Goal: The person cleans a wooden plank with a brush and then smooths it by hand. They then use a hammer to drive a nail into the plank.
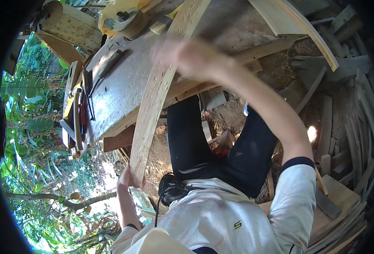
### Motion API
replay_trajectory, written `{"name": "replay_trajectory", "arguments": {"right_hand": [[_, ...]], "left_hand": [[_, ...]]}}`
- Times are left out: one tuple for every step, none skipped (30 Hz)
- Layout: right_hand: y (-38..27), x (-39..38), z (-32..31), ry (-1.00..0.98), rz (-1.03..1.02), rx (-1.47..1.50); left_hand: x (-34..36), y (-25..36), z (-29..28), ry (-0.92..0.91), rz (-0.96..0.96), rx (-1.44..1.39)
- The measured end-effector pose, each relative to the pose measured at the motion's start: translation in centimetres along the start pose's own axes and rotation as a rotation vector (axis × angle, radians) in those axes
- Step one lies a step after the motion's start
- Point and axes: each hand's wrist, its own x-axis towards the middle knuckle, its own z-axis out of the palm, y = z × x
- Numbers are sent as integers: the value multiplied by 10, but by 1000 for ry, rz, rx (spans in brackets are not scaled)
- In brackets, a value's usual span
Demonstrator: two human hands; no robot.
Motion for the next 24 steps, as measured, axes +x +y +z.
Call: {"name": "replay_trajectory", "arguments": {"right_hand": [[23, 2, -10, 9, 113, -105], [22, -1, -4, 48, 83, -164], [21, -11, 7, 83, 63, -243], [20, -13, 14, 120, 36, -315], [-9, -11, 21, 21, -55, -117], [-21, -12, 19, -34, -99, 41], [-24, -14, 16, -89, -138, 193], [-9, -13, 6, -62, -44, 161], [17, -7, -9, -35, 51, 129], [49, -8, -27, 108, 129, -30], [71, -11, -43, 102, 324, -106], [79, -18, -43, 97, 331, -262], [84, -22, -37, 94, 335, -413], [66, -15, -21, 30, 255, -305], [54, -18, -3, 21, 130, -170], [45, -12, 1, 8, 41, -113], [42, -15, -2, -1, -23, -69], [61, -8, -19, -1, 149, -84], [82, 4, -39, 3, 307, -93], [111, -10, -67, 54, 525, -215], [138, -23, -77, 184, 522, -384], [133, -11, -68, 127, 503, -295], [120, 2, -61, 71, 490, -217], [105, 16, -54, 49, 427, -160]], "left_hand": [[-4, -4, -10, 25, -22, 16], [-7, -17, -28, 110, -48, -21], [-7, -16, -35, 169, -34, 20], [-13, -12, -39, 185, -58, 72], [-23, -20, -42, 215, -85, 101], [-31, -37, -48, 322, -44, 96], [-33, -49, -54, 425, -4, 98], [-36, -46, -56, 406, -40, 138], [-39, -44, -58, 390, -71, 174], [-45, -44, -66, 438, -144, 191], [-44, -44, -72, 479, -211, 207], [-41, -38, -76, 489, -235, 221], [-39, -34, -78, 480, -229, 237], [-43, -40, -79, 483, -230, 230], [-45, -38, -79, 479, -220, 237], [-51, -47, -79, 484, -208, 223], [-53, -45, -78, 478, -207, 239], [-53, -43, -78, 474, -200, 250], [-59, -51, -78, 477, -173, 251], [-50, -28, -80, 446, -165, 303], [-48, -18, -79, 425, -135, 337], [-59, -31, -77, 427, -109, 324], [-68, -37, -75, 418, -76, 327], [-78, -50, -72, 396, -18, 326]]}}
